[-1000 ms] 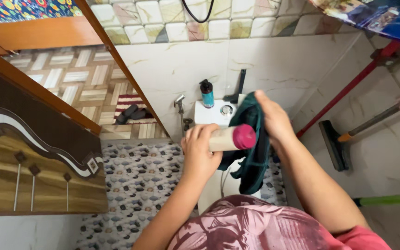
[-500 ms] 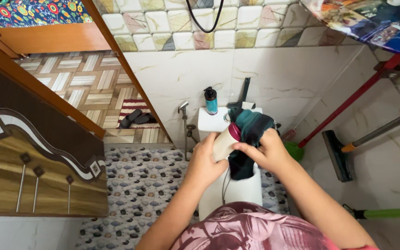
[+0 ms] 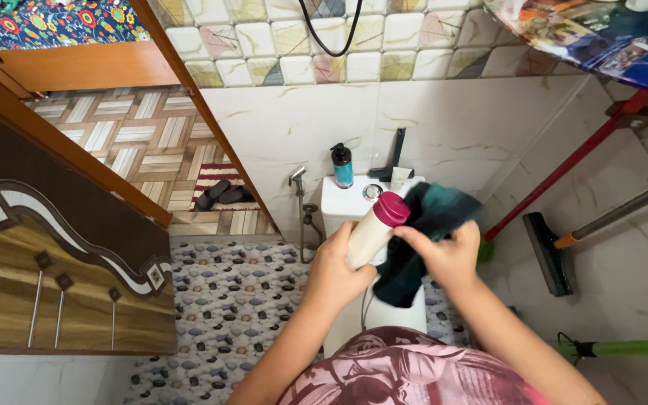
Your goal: The person wipes a teal toothbrush holder and several bottles with a dark cloth in a bathroom. They pick up each item, wipe it, and place it back on a corner shelf or the toilet tank.
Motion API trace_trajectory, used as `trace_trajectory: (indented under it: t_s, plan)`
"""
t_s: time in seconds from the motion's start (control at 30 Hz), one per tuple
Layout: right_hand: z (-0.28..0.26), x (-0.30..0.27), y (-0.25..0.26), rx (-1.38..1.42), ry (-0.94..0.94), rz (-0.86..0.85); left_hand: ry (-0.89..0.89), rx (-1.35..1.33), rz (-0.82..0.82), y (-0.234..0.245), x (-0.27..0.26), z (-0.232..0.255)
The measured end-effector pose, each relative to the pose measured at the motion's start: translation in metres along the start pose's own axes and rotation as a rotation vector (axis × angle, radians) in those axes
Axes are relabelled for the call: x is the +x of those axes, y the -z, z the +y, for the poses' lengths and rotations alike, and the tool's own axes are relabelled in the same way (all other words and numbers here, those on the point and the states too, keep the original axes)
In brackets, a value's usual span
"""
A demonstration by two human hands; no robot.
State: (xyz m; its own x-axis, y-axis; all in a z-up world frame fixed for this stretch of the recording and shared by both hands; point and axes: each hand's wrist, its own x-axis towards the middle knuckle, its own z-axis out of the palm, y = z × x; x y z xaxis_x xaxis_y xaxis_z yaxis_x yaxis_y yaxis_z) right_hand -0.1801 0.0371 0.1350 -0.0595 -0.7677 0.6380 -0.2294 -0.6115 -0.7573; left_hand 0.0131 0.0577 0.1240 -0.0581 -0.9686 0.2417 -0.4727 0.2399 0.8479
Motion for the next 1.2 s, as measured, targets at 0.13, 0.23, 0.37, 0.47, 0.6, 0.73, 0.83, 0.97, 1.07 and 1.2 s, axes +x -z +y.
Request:
trace_trajectory:
  t_s: [0.13,0.23,0.37,0.47,0.6,0.73,0.83,0.97,1.07,1.2]
  plan:
    - [0.014,0.002,0.013,0.211,-0.107,-0.222,0.060,-0.136,-0.170,0.000,-0.003,-0.002]
    - [0.021,0.010,0.023,0.085,-0.031,-0.365,0.124,-0.203,-0.283,-0.002,-0.005,-0.005]
    - [0.025,0.019,0.030,0.124,-0.101,-0.514,0.180,-0.310,-0.471,-0.001,-0.003,-0.016]
    - [0.022,0.024,0.031,0.153,-0.050,-0.587,0.157,-0.349,-0.602,0.004,0.003,-0.022]
    - [0.015,0.032,0.035,0.042,0.085,-0.668,0.271,-0.246,-0.611,0.018,0.007,-0.016]
    - [0.004,0.027,0.023,-0.338,0.167,-0.554,0.254,0.196,-0.360,0.025,0.002,0.004]
    - [-0.005,0.013,0.005,-0.460,0.250,-0.406,0.259,0.380,-0.224,0.017,-0.001,0.016]
    - [-0.013,0.009,-0.018,-0.429,0.225,-0.293,0.241,0.467,-0.075,0.003,-0.004,0.017]
    - [-0.015,0.009,-0.020,-0.426,0.234,-0.258,0.225,0.432,-0.007,-0.002,-0.004,0.010]
    - [-0.017,0.012,-0.016,-0.439,0.193,-0.243,0.158,0.284,-0.029,-0.001,-0.006,0.002]
